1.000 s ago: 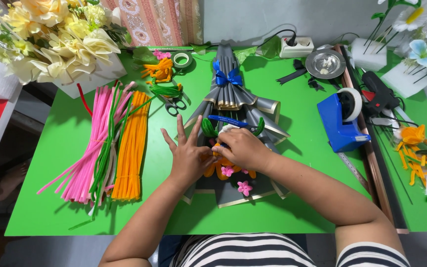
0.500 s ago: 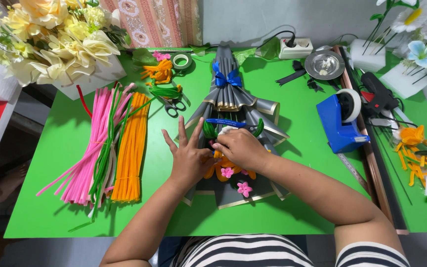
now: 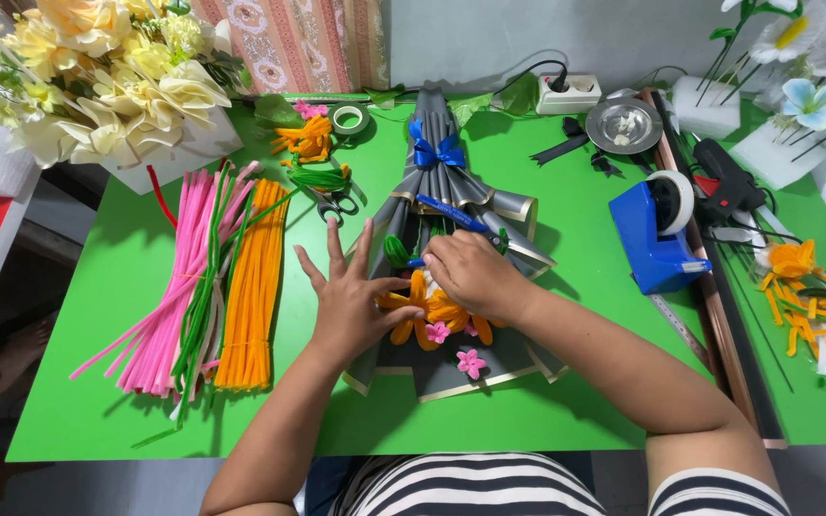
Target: The person arranges a bouquet of artificial flowers wrapped in grey paper on a green table. They use wire cutters to trim green stems and adjust the placement of the flowers and the wrapping paper. Finally, they secure the arrangement with a blue ribbon.
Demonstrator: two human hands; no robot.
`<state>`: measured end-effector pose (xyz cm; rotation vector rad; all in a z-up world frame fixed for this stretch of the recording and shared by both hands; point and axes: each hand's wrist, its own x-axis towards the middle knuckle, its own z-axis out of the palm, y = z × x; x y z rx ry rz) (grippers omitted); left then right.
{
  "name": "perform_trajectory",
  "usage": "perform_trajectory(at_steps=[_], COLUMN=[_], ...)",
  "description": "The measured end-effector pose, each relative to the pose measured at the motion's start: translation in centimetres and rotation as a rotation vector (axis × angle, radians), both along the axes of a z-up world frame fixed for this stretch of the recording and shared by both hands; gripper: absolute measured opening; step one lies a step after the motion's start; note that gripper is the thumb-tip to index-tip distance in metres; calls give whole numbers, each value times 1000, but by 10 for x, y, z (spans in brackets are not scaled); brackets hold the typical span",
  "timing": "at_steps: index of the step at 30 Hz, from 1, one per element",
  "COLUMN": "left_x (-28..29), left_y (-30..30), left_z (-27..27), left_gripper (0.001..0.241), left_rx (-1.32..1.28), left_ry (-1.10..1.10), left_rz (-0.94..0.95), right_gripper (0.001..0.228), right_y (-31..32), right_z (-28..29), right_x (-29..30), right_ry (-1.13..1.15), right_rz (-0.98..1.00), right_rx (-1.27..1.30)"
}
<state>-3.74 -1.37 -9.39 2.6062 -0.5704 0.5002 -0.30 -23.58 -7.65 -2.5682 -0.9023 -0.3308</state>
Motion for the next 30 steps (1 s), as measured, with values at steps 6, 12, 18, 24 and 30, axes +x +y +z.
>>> perform_trajectory(at_steps=[6,12,18,24,30], left_x=[2,0,9,16,-2], left_y=[40,37,44,48,50], left_z=[25,29,19,9,31], left_gripper=[44,44,26,40,99], left_rx=[148,106,57,-89,-90], left_ry=[188,200,196,209,444], left_rz=[29,-53,-77,-186,-104], right_gripper=[23,19,21,20,22], right_y=[-21,-26,-24,-38,-79], right_z=[23,21,8,9,16], right_x=[9,9,12,7,-20], right_ry=[-230,-336,-338,-344,-385], right_rz=[-39,64,147,83,-56], right_rx=[-6,-140,-276,-249,-149])
